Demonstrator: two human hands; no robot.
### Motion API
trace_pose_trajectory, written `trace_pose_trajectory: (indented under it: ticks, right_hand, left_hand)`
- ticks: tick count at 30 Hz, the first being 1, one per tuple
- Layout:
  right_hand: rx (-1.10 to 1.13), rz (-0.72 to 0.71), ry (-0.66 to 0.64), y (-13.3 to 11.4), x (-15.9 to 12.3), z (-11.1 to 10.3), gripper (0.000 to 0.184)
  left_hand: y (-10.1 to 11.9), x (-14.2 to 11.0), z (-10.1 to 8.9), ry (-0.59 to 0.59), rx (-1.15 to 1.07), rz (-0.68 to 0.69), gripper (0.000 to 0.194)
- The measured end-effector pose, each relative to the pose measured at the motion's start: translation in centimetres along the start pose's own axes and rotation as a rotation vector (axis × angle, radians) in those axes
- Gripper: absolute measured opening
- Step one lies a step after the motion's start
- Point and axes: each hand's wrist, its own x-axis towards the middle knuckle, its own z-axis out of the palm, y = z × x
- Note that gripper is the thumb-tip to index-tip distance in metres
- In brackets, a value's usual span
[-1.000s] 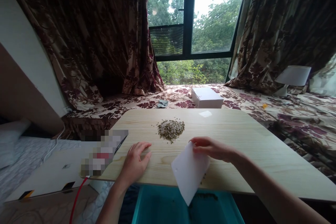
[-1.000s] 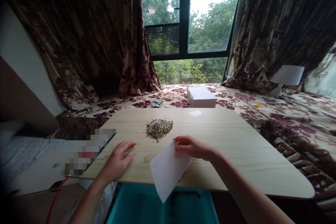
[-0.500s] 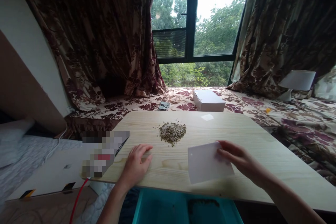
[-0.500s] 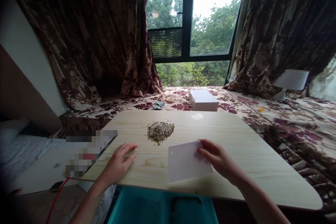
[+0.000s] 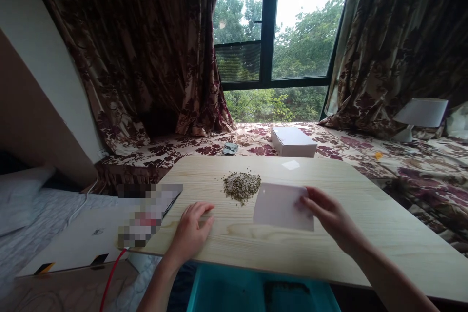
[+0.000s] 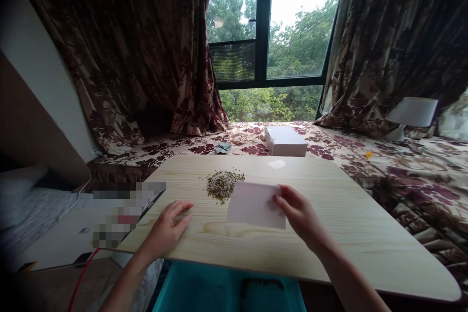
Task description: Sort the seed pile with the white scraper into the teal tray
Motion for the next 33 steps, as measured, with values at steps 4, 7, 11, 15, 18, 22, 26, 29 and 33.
trace_pose_trajectory:
  ticks: [4, 7, 11, 15, 18, 22, 26, 29, 33]
  right_hand:
    - [0.012, -0.008, 0.125, 0.4, 5.0, 1.7, 0.037]
    - [-0.002, -0.04, 0.231, 2.0, 6.4, 2.9, 0.033]
    - [0.005, -0.044, 0.288, 3.6, 5.9, 3.4, 0.035]
    - [0.028, -0.021, 0.276, 3.7, 5.5, 3.3, 0.036]
    - [0.037, 0.007, 0.259, 3.5, 5.6, 3.3, 0.035]
    - [0.042, 0.053, 0.28, 3.4, 5.5, 3.1, 0.033]
    - [0.07, 0.087, 0.325, 3.3, 5.5, 2.8, 0.033]
    - [0.085, 0.067, 0.332, 3.5, 5.5, 2.7, 0.034]
    - [0.083, 0.027, 0.333, 3.8, 5.7, 2.8, 0.036]
  left_hand:
    - [-0.2, -0.1, 0.1, -0.003, 0.0, -0.007, 0.027]
    - [-0.3, -0.2, 0.0, -0.004, 0.011, -0.008, 0.026]
    - [-0.2, -0.2, -0.2, -0.02, 0.012, -0.005, 0.027]
    - [-0.2, -0.1, -0.2, -0.03, 0.003, -0.012, 0.027]
    - [-0.3, -0.1, -0.1, -0.027, 0.001, -0.01, 0.027]
    - [-0.4, 0.0, 0.0, -0.011, 0.003, -0.005, 0.026]
    - [-0.4, 0.0, 0.0, -0.003, 0.002, -0.003, 0.026]
    - [-0.4, 0.0, 0.1, -0.006, -0.002, -0.009, 0.027]
    - [-0.3, 0.0, 0.1, -0.015, -0.006, -0.017, 0.027]
